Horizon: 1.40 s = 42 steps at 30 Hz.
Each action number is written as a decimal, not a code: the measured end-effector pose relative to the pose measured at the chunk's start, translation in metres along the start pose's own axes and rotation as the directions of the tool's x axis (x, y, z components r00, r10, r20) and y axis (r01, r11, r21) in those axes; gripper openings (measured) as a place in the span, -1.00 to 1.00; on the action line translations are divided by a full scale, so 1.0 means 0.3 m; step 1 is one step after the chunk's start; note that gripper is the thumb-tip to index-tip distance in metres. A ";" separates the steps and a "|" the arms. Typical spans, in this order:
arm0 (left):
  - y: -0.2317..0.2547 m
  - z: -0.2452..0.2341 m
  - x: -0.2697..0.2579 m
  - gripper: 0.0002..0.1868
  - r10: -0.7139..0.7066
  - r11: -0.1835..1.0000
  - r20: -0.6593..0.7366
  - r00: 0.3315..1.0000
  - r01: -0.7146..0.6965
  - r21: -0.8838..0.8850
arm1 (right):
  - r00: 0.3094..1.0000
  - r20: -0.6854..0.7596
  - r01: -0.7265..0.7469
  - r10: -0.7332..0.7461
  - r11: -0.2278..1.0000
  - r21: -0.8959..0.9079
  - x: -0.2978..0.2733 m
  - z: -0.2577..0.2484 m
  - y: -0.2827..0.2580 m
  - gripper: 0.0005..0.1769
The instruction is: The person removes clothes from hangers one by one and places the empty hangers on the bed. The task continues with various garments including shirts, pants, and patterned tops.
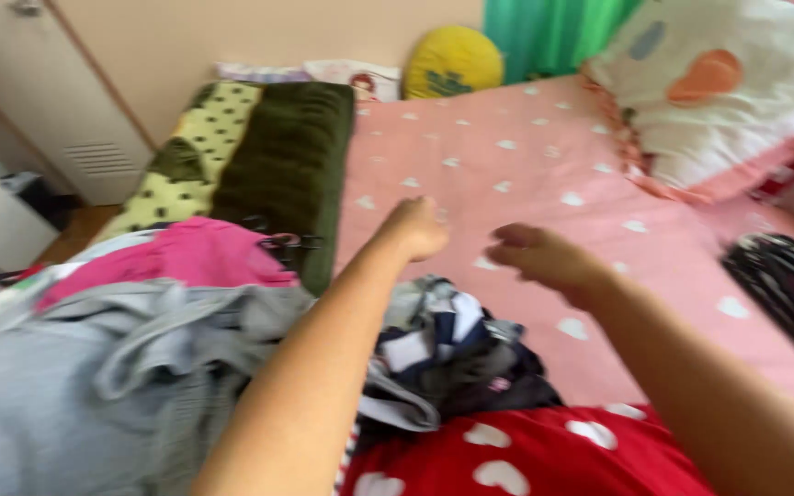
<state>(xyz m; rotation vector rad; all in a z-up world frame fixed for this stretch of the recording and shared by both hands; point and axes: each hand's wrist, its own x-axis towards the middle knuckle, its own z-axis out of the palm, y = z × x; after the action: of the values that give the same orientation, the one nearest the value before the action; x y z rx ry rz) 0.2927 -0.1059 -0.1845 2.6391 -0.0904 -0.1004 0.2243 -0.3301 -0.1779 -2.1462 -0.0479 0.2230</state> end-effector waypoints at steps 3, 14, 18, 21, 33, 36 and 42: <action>-0.253 -0.285 -0.299 -0.45 -0.183 0.931 -0.167 0.969 0.225 0.286 | 0.957 0.282 0.004 -0.070 0.974 0.227 0.003 0.330 -0.220 -0.25; -0.802 -0.215 -0.544 -0.40 -0.472 0.877 -0.046 0.881 0.474 0.079 | 0.951 0.304 -0.143 0.063 0.957 0.250 0.573 1.304 -0.229 -0.52; -0.853 -0.116 -0.501 -0.39 -0.460 0.878 -0.124 0.879 0.471 0.080 | 0.994 0.092 -0.069 0.054 0.984 0.165 0.653 1.361 -0.272 -0.67; -0.907 -0.038 -0.457 -0.42 -0.426 0.898 -0.362 0.829 0.436 -0.058 | 0.999 -0.047 0.000 0.021 0.911 0.413 0.629 1.287 -0.391 -0.83; -0.491 -0.446 -0.703 -0.48 -0.142 0.932 -0.986 0.084 -0.325 -0.162 | 0.738 -0.202 0.665 -0.644 0.745 0.057 -0.093 0.391 -1.029 -0.81; -0.308 -0.566 -0.764 -0.21 0.071 0.931 -0.994 -0.088 -0.352 0.098 | 0.584 -0.093 0.792 -0.806 0.591 -0.151 -0.199 0.337 -0.910 -0.66; -0.198 -0.515 -0.788 -0.56 0.166 0.979 -0.936 0.309 -0.167 0.118 | 0.818 -0.034 0.572 -0.574 0.819 -0.057 -0.341 0.323 -0.604 -0.70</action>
<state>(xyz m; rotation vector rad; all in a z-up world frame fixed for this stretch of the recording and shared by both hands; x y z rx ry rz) 0.0736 0.0391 -0.0648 2.2109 0.0450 1.5339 0.1159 -0.1621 -0.0649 -2.0749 -0.6706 -0.1903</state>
